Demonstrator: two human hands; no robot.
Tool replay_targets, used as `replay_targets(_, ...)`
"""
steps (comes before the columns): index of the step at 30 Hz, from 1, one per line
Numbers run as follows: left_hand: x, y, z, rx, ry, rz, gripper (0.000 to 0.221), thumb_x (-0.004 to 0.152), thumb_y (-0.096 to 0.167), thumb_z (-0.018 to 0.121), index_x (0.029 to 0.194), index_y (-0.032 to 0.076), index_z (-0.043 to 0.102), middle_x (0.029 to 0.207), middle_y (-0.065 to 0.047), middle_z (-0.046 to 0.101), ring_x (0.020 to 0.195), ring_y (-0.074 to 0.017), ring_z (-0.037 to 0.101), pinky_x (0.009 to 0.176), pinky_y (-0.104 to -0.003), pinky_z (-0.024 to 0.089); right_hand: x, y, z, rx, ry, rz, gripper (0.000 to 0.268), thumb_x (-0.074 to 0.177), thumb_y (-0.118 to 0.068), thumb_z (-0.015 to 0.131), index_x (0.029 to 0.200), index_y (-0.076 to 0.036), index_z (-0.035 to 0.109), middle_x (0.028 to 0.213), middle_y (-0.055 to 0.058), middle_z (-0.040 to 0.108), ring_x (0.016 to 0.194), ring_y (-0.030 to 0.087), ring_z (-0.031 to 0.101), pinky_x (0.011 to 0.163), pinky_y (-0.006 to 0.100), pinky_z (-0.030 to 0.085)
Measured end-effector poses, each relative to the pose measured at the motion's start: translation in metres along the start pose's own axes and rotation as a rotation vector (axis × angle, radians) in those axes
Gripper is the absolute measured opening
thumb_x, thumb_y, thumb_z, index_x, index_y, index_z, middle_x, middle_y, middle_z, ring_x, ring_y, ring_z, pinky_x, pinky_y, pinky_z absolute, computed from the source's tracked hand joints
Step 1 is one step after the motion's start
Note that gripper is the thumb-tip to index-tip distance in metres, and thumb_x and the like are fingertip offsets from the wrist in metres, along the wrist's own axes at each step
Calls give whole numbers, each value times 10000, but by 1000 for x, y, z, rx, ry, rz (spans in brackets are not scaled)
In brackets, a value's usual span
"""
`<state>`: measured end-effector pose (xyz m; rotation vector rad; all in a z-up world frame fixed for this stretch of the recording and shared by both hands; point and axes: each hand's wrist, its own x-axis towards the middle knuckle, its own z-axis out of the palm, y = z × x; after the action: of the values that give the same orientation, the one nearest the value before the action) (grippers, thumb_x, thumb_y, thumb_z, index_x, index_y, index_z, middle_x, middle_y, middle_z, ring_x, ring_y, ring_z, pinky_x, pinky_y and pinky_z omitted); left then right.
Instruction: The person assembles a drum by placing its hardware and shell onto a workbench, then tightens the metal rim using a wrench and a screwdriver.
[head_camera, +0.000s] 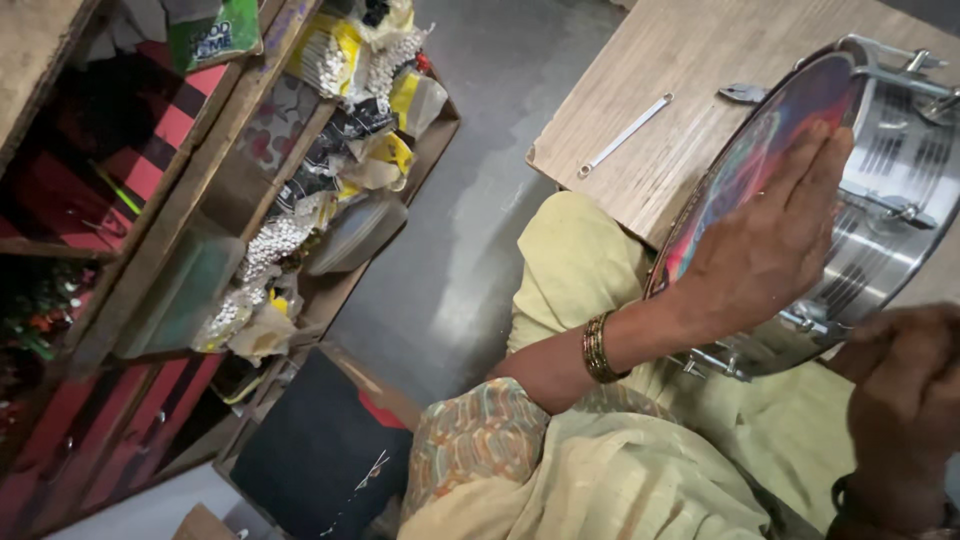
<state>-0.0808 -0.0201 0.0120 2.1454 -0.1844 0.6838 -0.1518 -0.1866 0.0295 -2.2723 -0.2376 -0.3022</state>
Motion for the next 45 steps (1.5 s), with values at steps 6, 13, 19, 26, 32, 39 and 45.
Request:
replay_targets(6, -2, -6, 1, 17, 37, 75, 669, 1037, 131, 557, 1620, 6, 254, 1626, -209, 363, 1444, -343, 530, 1032, -374, 574, 62, -36, -3, 462, -144, 234, 364, 1111, -30, 428, 1474, -6, 408, 829, 101, 572, 554, 155, 506, 524, 270, 432)
replay_targets(13, 2, -15, -13, -63, -78, 67, 703, 1008, 48, 558, 1619, 25, 212, 1640, -186, 345, 1411, -361, 542, 1037, -369, 569, -8, -31, -15, 362, 95, -64, 285, 1240, -68, 409, 1485, -107, 269, 870, 168, 655, 582, 182, 561, 554, 263, 500)
replay_targets(19, 10, -10, -21, -95, -113, 5, 642, 1108, 81, 542, 1638, 55, 180, 1663, -179, 326, 1432, -358, 525, 1082, -366, 552, -24, 6, 20, 248, 57, -450, 370, 1110, -6, 442, 1387, -135, 233, 983, 233, 665, 651, 180, 628, 562, 282, 539)
replay_targets(26, 12, 0, -15, -24, -55, -11, 646, 1073, 142, 535, 1623, 42, 211, 1657, -197, 355, 1421, -367, 519, 1033, -390, 549, -46, 33, 15, 261, 47, -386, 276, 1197, -45, 438, 1409, -152, 296, 1082, 216, 656, 798, 239, 672, 694, 284, 571)
replay_targets(32, 10, 6, -2, -73, -29, -40, 579, 1087, 160, 535, 1599, 49, 288, 1631, -203, 388, 1436, -335, 513, 959, -338, 607, -39, 24, 6, 131, 95, -319, 143, 1228, -82, 419, 1237, -67, 277, 1091, 239, 610, 762, 228, 627, 700, 285, 565)
replay_targets(39, 7, 4, 3, -25, -9, -21, 600, 1085, 144, 544, 1607, 40, 268, 1628, -190, 378, 1440, -341, 524, 1033, -374, 578, -17, 24, 9, 231, 135, -277, 295, 1268, -195, 429, 1066, 17, 468, 894, 202, 645, 670, 222, 647, 650, 289, 555)
replay_targets(45, 14, -5, -8, -41, -51, 14, 626, 1067, 102, 538, 1610, 55, 229, 1645, -160, 349, 1422, -351, 538, 1002, -370, 584, -26, 8, 1, 522, 255, -129, 368, 1275, -273, 497, 1082, 40, 478, 897, 182, 643, 666, 215, 659, 644, 298, 597)
